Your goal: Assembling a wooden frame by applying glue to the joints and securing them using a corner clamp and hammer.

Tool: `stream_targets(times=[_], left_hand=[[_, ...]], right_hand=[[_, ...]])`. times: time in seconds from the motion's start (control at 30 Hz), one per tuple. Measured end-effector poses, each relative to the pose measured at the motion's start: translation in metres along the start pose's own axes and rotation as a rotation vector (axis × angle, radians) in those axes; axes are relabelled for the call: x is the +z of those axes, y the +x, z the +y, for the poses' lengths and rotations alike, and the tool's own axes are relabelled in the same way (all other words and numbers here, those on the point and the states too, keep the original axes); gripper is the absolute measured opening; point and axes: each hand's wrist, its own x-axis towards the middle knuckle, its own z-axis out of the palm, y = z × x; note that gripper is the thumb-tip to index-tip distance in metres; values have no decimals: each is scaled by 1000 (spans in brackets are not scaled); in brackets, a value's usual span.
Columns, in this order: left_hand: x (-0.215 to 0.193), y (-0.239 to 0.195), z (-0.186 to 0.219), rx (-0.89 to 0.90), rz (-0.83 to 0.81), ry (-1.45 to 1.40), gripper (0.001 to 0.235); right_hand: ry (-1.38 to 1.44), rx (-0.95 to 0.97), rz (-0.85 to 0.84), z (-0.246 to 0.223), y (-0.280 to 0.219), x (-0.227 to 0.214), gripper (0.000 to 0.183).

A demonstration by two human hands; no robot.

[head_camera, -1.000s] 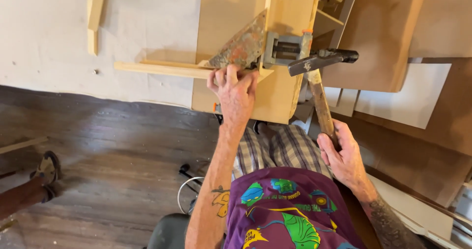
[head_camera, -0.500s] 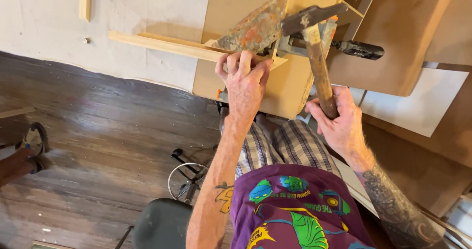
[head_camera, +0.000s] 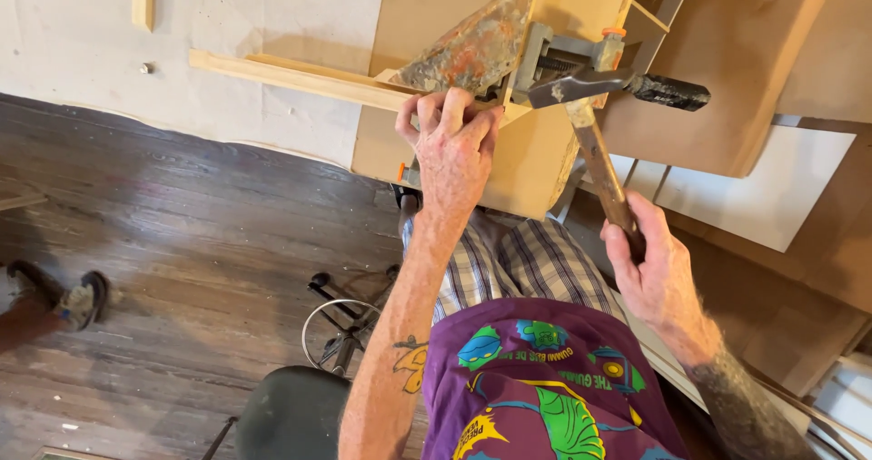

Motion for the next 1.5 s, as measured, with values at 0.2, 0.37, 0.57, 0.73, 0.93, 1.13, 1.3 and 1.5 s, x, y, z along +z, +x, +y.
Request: stream_targets(times=[0.2,0.37,0.57,0.73,0.93,1.13,1.3,1.5], left_hand=[[2,-2,-1,-5,3,2,13],[5,-5,-4,-13,-16,11,13],[8,-7,-5,-37,-32,2,18],[8,-6,-3,-31,-1,15,22],[8,-4,-1,-36,23,25,19],[5,-5,-1,-39,-7,4,13],[11,-9,-5,-17,10,15,16],[-16,0,-1,13,-145,71,29]], right_hand=[[-53,106,-64,-24,-5,-4,40],[-101,54,-99,-43,-7,-5,50],[-191,51,-143,-47,-8,1,54],[-226,60,-149,-44,-11,1,55],[-235,43,-130,-44,-10,2,56],[-206,34,-96,-43,-13,5,56],[-164,4,-39,-46,-22,-13,57],[-97,-15,49,-29,-46,-33,54]])
